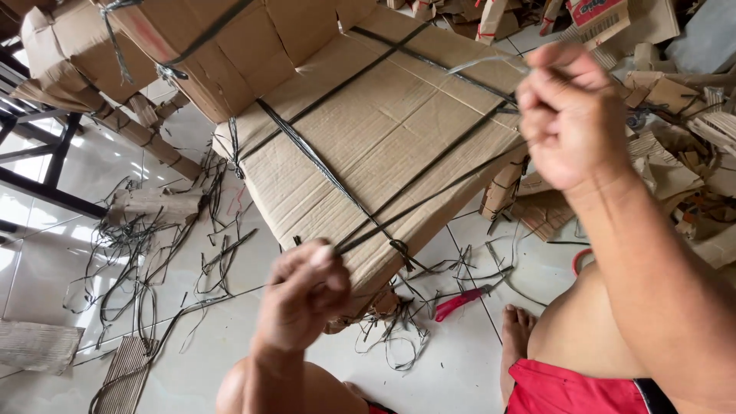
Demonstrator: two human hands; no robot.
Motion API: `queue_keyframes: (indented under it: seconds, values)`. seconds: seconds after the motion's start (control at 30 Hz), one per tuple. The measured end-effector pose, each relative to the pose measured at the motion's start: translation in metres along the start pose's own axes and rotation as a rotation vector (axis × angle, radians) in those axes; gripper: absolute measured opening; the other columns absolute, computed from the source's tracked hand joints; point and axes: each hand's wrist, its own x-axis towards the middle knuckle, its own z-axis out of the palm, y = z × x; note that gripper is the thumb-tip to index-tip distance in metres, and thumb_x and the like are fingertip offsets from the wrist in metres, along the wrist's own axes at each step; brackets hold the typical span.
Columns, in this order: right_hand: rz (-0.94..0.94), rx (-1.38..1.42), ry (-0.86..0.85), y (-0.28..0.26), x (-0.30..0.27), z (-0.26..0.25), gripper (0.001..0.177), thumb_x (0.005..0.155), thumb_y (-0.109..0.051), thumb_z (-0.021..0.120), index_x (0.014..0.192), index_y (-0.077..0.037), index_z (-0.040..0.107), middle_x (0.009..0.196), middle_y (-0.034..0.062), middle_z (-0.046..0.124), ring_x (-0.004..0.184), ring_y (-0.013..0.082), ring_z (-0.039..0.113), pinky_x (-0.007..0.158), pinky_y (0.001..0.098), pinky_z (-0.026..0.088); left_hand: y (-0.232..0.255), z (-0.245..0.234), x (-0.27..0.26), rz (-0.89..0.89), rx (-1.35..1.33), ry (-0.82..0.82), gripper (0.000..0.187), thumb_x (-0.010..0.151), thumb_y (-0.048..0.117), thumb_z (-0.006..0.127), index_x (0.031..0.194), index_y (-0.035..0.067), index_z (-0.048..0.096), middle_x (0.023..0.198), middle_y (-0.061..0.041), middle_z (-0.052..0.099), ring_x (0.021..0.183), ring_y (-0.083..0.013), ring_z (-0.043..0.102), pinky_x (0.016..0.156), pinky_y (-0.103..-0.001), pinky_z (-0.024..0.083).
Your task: Wrapping a wooden chair with protective cardboard and securing it with plastic string for transport.
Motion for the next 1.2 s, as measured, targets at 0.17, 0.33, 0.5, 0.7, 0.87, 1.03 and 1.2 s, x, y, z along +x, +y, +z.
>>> queue_keyframes:
  seconds: [0.17, 0.33, 0.5, 0.7, 0.87, 1.03, 1.2]
  values:
    - [0.049, -0.095, 0.327, -0.012, 0.01, -0.036, 0.021, 0.106, -0.003, 0.057, 0.103, -0.02, 0.07, 0.079, -0.0015, 0.065, 0.048, -0.0008, 0.041, 0.039, 0.0136, 0.025, 0.031, -0.025, -0.026, 0.176, 0.076, 0.19, 0.024, 0.101, 0.01, 0.059, 0.081, -0.002, 0.066, 0.057, -0.003, 0.053, 0.044, -0.0047, 0.027, 0.042, -0.021, 0.023]
    - [0.083, -0.25, 0.351, -0.013, 0.007, -0.047, 0.02, 0.104, -0.003, 0.059, 0.103, -0.021, 0.069, 0.081, -0.0037, 0.065, 0.053, -0.0019, 0.048, 0.039, 0.0113, 0.029, 0.038, -0.048, -0.039, 0.129, 0.166, 0.348, 0.023, 0.1, 0.01, 0.063, 0.08, 0.0, 0.066, 0.06, 0.001, 0.05, 0.048, -0.0048, 0.03, 0.043, -0.021, 0.024]
    - [0.032, -0.356, 0.327, -0.023, 0.0, -0.058, 0.018, 0.106, -0.005, 0.055, 0.114, -0.02, 0.063, 0.086, -0.0038, 0.062, 0.054, -0.0036, 0.042, 0.044, 0.0099, 0.028, 0.046, -0.071, -0.054, 0.115, 0.221, 0.409, 0.023, 0.098, 0.01, 0.065, 0.077, 0.0, 0.066, 0.056, 0.001, 0.048, 0.046, -0.0049, 0.029, 0.04, -0.02, 0.023]
    - [-0.081, -0.484, 0.444, -0.024, -0.002, -0.078, 0.018, 0.112, -0.003, 0.053, 0.119, -0.019, 0.059, 0.088, -0.0026, 0.061, 0.054, -0.0022, 0.041, 0.044, 0.0125, 0.029, 0.056, -0.092, -0.073, 0.187, 0.218, 0.433, 0.022, 0.099, 0.008, 0.063, 0.077, 0.005, 0.064, 0.057, 0.005, 0.041, 0.047, -0.0037, 0.029, 0.041, -0.02, 0.023]
    - [-0.11, -0.5, 0.447, -0.024, -0.005, -0.079, 0.02, 0.112, -0.001, 0.053, 0.118, -0.019, 0.059, 0.087, -0.003, 0.06, 0.055, -0.0019, 0.042, 0.044, 0.0131, 0.029, 0.057, -0.093, -0.079, 0.166, 0.25, 0.58, 0.029, 0.1, 0.014, 0.065, 0.073, 0.008, 0.059, 0.054, 0.004, 0.038, 0.043, -0.0033, 0.027, 0.038, -0.02, 0.02]
    - [0.023, -0.634, 0.355, -0.025, -0.008, -0.094, 0.017, 0.111, -0.003, 0.054, 0.118, -0.015, 0.062, 0.09, -0.0009, 0.061, 0.057, -0.0007, 0.044, 0.044, 0.0137, 0.032, 0.062, -0.092, -0.092, 0.22, 0.162, 0.447, 0.017, 0.1, 0.01, 0.062, 0.089, -0.001, 0.069, 0.054, 0.005, 0.041, 0.044, -0.0032, 0.029, 0.039, -0.019, 0.021]
    - [0.22, -0.803, 0.278, -0.028, -0.013, -0.088, 0.017, 0.107, -0.001, 0.053, 0.12, -0.005, 0.064, 0.088, 0.0079, 0.059, 0.058, 0.0067, 0.042, 0.043, 0.0181, 0.031, 0.063, -0.083, -0.095, 0.269, 0.092, 0.316, 0.014, 0.1, 0.004, 0.059, 0.098, -0.007, 0.067, 0.057, 0.003, 0.042, 0.047, -0.0034, 0.03, 0.042, -0.018, 0.022]
